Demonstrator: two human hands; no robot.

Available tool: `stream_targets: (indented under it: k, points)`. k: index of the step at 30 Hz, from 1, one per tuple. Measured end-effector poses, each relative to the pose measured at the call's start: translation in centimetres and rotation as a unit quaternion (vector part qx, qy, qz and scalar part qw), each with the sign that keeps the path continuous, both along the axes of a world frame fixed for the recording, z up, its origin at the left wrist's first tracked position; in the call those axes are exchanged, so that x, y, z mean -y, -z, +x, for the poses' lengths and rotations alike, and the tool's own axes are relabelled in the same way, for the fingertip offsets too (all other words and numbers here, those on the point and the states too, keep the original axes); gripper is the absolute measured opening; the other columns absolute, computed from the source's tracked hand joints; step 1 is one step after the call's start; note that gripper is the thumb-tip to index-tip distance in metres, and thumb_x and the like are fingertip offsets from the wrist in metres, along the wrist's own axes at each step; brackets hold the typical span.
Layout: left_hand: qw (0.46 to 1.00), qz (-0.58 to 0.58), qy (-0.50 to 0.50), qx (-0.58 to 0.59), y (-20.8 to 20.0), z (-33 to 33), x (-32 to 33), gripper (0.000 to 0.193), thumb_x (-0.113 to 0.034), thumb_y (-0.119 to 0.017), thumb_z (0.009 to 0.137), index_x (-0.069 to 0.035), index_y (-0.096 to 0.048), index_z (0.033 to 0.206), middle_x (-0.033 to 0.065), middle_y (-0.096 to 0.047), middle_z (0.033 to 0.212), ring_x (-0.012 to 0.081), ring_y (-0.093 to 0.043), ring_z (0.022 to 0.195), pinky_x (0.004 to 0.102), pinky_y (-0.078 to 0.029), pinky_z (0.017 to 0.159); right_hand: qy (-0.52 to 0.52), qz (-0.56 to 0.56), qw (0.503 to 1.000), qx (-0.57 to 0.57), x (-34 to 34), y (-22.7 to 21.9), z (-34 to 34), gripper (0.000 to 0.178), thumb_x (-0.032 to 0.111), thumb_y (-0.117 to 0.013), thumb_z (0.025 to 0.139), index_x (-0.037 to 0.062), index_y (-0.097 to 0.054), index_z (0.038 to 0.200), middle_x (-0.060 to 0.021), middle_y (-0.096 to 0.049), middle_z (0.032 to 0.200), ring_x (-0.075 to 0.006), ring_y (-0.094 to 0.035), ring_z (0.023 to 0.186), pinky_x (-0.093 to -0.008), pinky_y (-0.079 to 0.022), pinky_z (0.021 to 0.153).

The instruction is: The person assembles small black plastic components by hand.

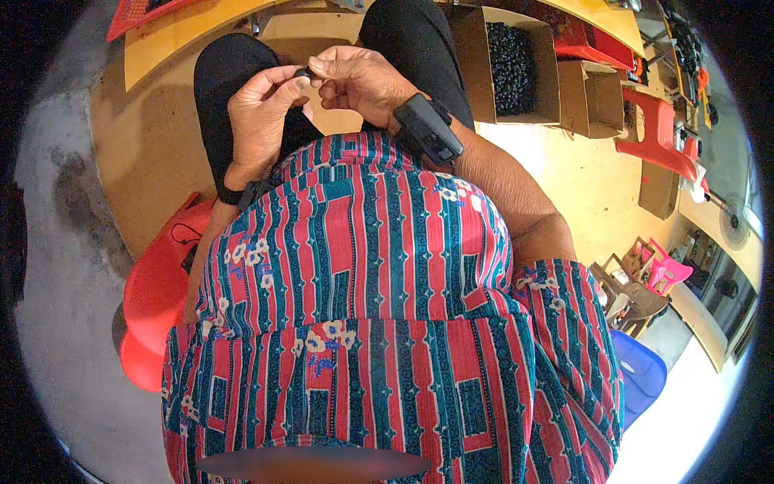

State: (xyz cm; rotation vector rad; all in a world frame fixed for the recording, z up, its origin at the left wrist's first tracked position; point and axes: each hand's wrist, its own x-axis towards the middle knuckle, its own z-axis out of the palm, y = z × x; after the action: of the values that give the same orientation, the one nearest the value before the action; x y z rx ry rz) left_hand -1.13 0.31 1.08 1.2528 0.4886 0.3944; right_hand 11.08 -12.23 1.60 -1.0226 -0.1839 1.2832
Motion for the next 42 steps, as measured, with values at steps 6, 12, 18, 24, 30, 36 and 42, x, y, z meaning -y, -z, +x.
stream_targets:
  k: [6,12,18,24,30,36,42]
  points:
    - [0.999,-0.014,0.014,-0.029,-0.1,-0.1,0.0,0.020,-0.007,-0.066,0.083,0.003,-0.063,0.100,0.0047,-0.065,0.086,0.0097,-0.060,0.072,0.0228,-0.051,0.067,0.039,-0.029,0.995,0.088,-0.1,-1.0,0.0,0.014,0.018,-0.067,0.085,0.0044,-0.065,0.085,-0.0012,-0.063,0.075,-0.0087,-0.056,0.060,-0.0229,-0.050,0.058]
    - [0.997,-0.059,0.029,-0.028,0.0,-0.1,0.1,0.021,-0.009,-0.065,0.085,0.003,-0.062,0.101,0.0041,-0.064,0.083,0.0107,-0.060,0.070,0.0243,-0.051,0.065,0.009,-0.030,0.976,0.214,0.0,-1.2,0.8,0.012,0.014,-0.065,0.085,0.0034,-0.066,0.090,-0.0028,-0.064,0.077,-0.0110,-0.058,0.065,-0.0238,-0.051,0.064]
    - [0.992,-0.123,0.022,-0.028,0.1,-0.1,0.3,0.021,-0.009,-0.064,0.085,0.002,-0.061,0.102,0.0043,-0.064,0.085,0.0110,-0.060,0.071,0.0242,-0.051,0.066,-0.001,-0.013,0.987,0.158,0.0,-0.5,0.7,0.015,0.016,-0.065,0.085,0.0030,-0.065,0.093,-0.0027,-0.065,0.080,-0.0103,-0.060,0.068,-0.0257,-0.052,0.066]
    - [0.992,-0.122,0.014,-0.014,0.1,-0.2,0.2,0.022,-0.011,-0.067,0.084,0.002,-0.063,0.101,0.0076,-0.067,0.087,0.0119,-0.064,0.077,0.0224,-0.050,0.068,-0.059,0.033,0.998,-0.013,0.5,1.3,0.6,0.028,0.029,-0.062,0.087,0.0039,-0.062,0.099,-0.0038,-0.065,0.087,-0.0109,-0.062,0.070,-0.0310,-0.055,0.074]
    - [0.994,-0.108,0.018,-0.011,0.3,-0.1,0.2,0.022,-0.011,-0.067,0.083,0.001,-0.064,0.101,0.0061,-0.067,0.087,0.0110,-0.063,0.076,0.0221,-0.049,0.066,-0.066,0.027,0.997,-0.022,0.6,0.8,0.6,0.028,0.029,-0.064,0.086,0.0035,-0.062,0.098,-0.0054,-0.066,0.088,-0.0117,-0.062,0.071,-0.0298,-0.054,0.072]
    - [0.993,-0.113,0.000,-0.012,0.2,-0.1,0.2,0.019,-0.010,-0.069,0.082,0.001,-0.065,0.098,0.0041,-0.065,0.084,0.0078,-0.058,0.068,0.0209,-0.049,0.064,-0.022,0.005,0.992,0.123,0.2,0.0,0.9,0.020,0.021,-0.066,0.085,0.0029,-0.064,0.092,-0.0047,-0.065,0.084,-0.0099,-0.060,0.067,-0.0244,-0.051,0.064]
    - [0.991,-0.130,0.017,-0.007,0.4,-0.1,0.2,0.017,-0.010,-0.064,0.086,0.000,-0.061,0.100,0.0026,-0.061,0.080,0.0106,-0.058,0.068,0.0255,-0.050,0.060,0.015,-0.020,0.958,0.285,-0.3,-2.2,0.7,0.013,0.011,-0.068,0.082,-0.0003,-0.067,0.088,-0.0045,-0.065,0.074,-0.0091,-0.059,0.062,-0.0219,-0.050,0.058]
